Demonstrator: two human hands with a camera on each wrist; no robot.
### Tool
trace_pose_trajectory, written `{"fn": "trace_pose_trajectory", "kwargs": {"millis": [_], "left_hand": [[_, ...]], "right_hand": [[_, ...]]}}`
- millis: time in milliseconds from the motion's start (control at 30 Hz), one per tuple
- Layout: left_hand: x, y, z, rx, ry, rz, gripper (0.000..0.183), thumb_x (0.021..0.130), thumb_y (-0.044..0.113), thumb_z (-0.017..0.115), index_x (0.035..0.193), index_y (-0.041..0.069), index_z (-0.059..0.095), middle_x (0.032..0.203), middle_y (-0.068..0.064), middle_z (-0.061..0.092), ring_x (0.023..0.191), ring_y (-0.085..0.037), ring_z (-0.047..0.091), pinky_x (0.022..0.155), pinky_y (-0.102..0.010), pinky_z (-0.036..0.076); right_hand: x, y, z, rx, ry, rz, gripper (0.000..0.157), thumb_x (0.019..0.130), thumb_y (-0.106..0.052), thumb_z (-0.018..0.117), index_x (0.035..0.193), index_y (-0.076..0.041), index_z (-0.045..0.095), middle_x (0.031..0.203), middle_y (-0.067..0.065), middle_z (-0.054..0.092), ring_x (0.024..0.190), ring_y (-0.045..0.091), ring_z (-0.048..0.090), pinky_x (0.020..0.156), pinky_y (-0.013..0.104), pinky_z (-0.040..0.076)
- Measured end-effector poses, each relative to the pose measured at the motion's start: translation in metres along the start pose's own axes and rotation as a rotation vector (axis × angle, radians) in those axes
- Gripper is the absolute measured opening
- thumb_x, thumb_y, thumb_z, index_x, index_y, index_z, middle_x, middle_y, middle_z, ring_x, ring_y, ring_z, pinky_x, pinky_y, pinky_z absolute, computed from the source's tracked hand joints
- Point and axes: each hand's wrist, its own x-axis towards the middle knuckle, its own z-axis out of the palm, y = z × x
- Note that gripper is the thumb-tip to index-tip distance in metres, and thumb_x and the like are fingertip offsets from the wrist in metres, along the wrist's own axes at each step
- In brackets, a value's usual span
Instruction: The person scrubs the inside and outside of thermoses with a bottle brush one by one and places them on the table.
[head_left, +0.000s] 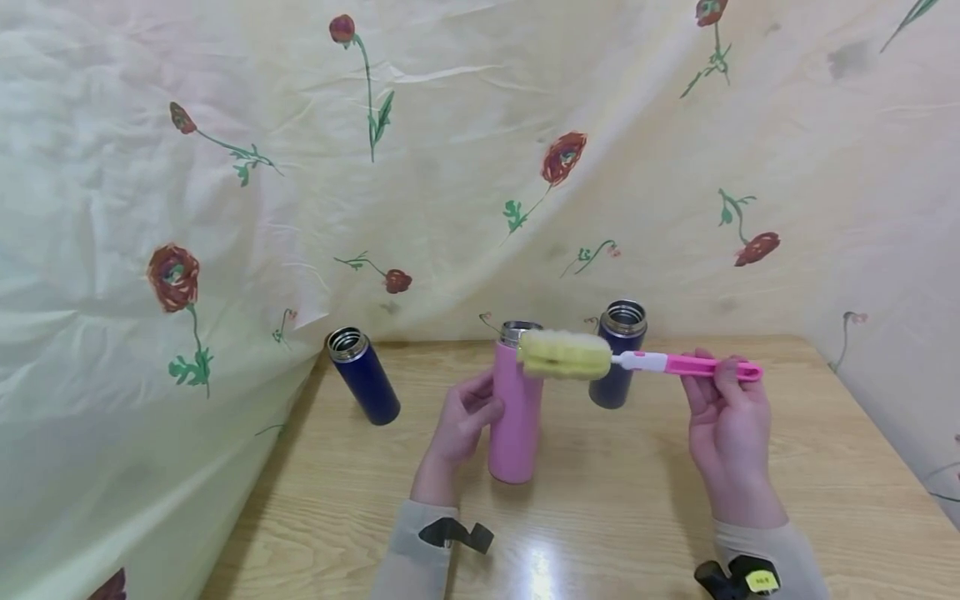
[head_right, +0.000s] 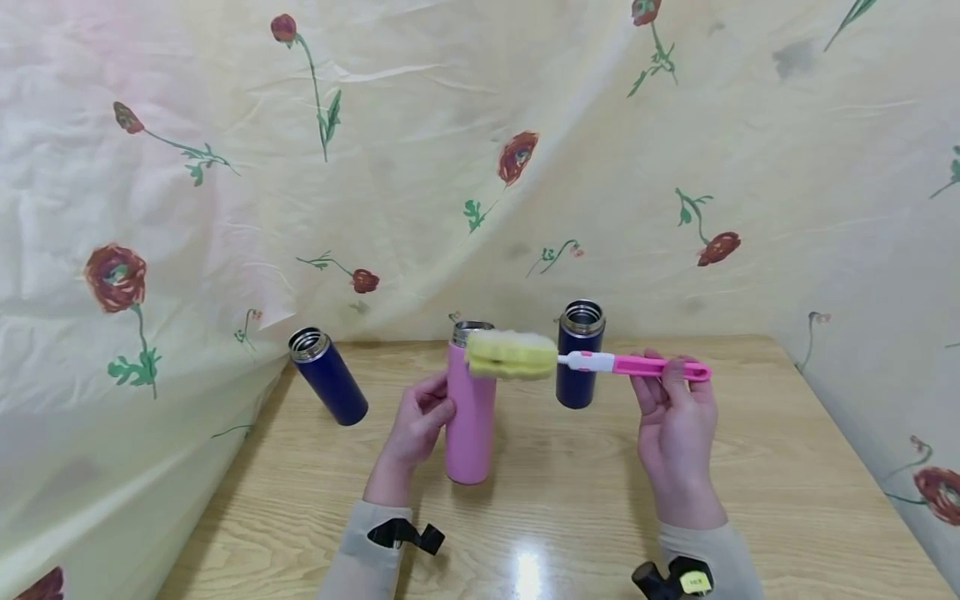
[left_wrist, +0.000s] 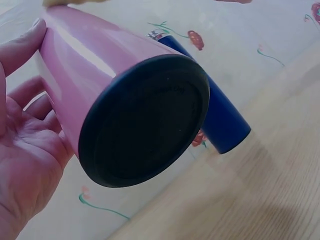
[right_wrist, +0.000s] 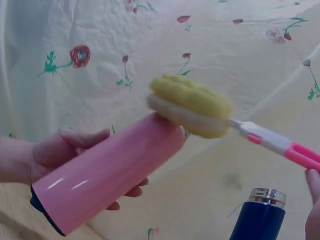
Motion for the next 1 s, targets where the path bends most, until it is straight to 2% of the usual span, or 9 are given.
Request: {"fn": "trace_pose_trajectory", "kwargs": {"millis": [167, 300, 400, 500, 633, 800, 900, 1000], "left_hand": [[-0.001, 0.0, 0.003, 0.013, -0.03, 0.006, 0.078, 0.097, 0.032, 0.079, 0.148, -0.017, 0.047, 0.132, -0.006, 0.074, 0.119, -0.017, 0.07, 0.106, -0.035, 0.055], [0.0, 0.001, 0.006, 0.034, -0.023, -0.022, 0.077, 0.098, 0.032, 0.078, 0.149, -0.016, 0.047, 0.135, -0.022, 0.07, 0.118, -0.017, 0.07, 0.105, -0.036, 0.056], [0.0, 0.002, 0.009, 0.08, 0.02, -0.099, 0.076, 0.093, 0.021, 0.08, 0.152, -0.013, 0.047, 0.136, -0.029, 0.066, 0.117, -0.018, 0.069, 0.104, -0.036, 0.056], [0.002, 0.004, 0.013, 0.128, 0.058, -0.192, 0.078, 0.089, 0.012, 0.079, 0.157, -0.006, 0.045, 0.142, -0.026, 0.064, 0.124, -0.024, 0.067, 0.109, -0.04, 0.054], [0.003, 0.004, 0.018, 0.151, 0.057, -0.256, 0.077, 0.096, 0.01, 0.075, 0.163, -0.001, 0.039, 0.153, -0.021, 0.057, 0.14, -0.034, 0.056, 0.119, -0.048, 0.044], [0.004, 0.004, 0.021, 0.123, 0.027, -0.241, 0.073, 0.101, 0.006, 0.068, 0.166, 0.003, 0.034, 0.165, -0.016, 0.043, 0.151, -0.034, 0.043, 0.124, -0.049, 0.037], [0.005, 0.005, 0.022, 0.092, 0.029, -0.207, 0.071, 0.1, 0.001, 0.068, 0.164, 0.003, 0.038, 0.165, -0.016, 0.04, 0.15, -0.035, 0.043, 0.122, -0.046, 0.04], [0.006, 0.005, 0.022, 0.081, 0.06, -0.179, 0.069, 0.097, -0.002, 0.072, 0.16, 0.002, 0.045, 0.16, -0.016, 0.045, 0.147, -0.036, 0.047, 0.119, -0.043, 0.045]], "right_hand": [[-0.002, 0.0, 0.003, 0.075, 0.048, -0.052, 0.008, 0.106, -0.004, 0.059, 0.106, -0.001, 0.052, 0.103, 0.023, 0.073, 0.101, 0.034, 0.079, 0.096, 0.04, 0.058], [-0.004, 0.003, 0.005, 0.049, 0.083, -0.085, 0.011, 0.104, -0.003, 0.062, 0.105, 0.0, 0.052, 0.103, 0.023, 0.074, 0.1, 0.033, 0.079, 0.093, 0.041, 0.059], [-0.004, 0.005, 0.006, 0.022, 0.105, -0.107, 0.013, 0.104, -0.002, 0.064, 0.106, 0.0, 0.051, 0.103, 0.023, 0.074, 0.1, 0.033, 0.079, 0.091, 0.04, 0.06], [-0.004, 0.007, 0.006, 0.001, 0.121, -0.127, 0.015, 0.103, -0.002, 0.065, 0.108, 0.0, 0.05, 0.104, 0.023, 0.074, 0.098, 0.032, 0.079, 0.09, 0.039, 0.061], [-0.005, 0.006, 0.005, -0.022, 0.136, -0.14, 0.018, 0.103, -0.004, 0.066, 0.111, -0.001, 0.05, 0.106, 0.022, 0.074, 0.098, 0.031, 0.079, 0.091, 0.039, 0.06], [-0.005, 0.005, 0.006, -0.026, 0.144, -0.153, 0.018, 0.103, -0.004, 0.067, 0.11, -0.001, 0.051, 0.106, 0.022, 0.074, 0.098, 0.032, 0.079, 0.091, 0.039, 0.06], [-0.005, 0.005, 0.006, -0.016, 0.14, -0.164, 0.016, 0.103, -0.002, 0.065, 0.108, 0.0, 0.051, 0.104, 0.023, 0.074, 0.096, 0.032, 0.079, 0.09, 0.04, 0.061], [-0.005, 0.005, 0.006, 0.002, 0.136, -0.172, 0.013, 0.104, 0.001, 0.063, 0.106, 0.001, 0.05, 0.102, 0.024, 0.074, 0.095, 0.034, 0.079, 0.089, 0.041, 0.061]]}}
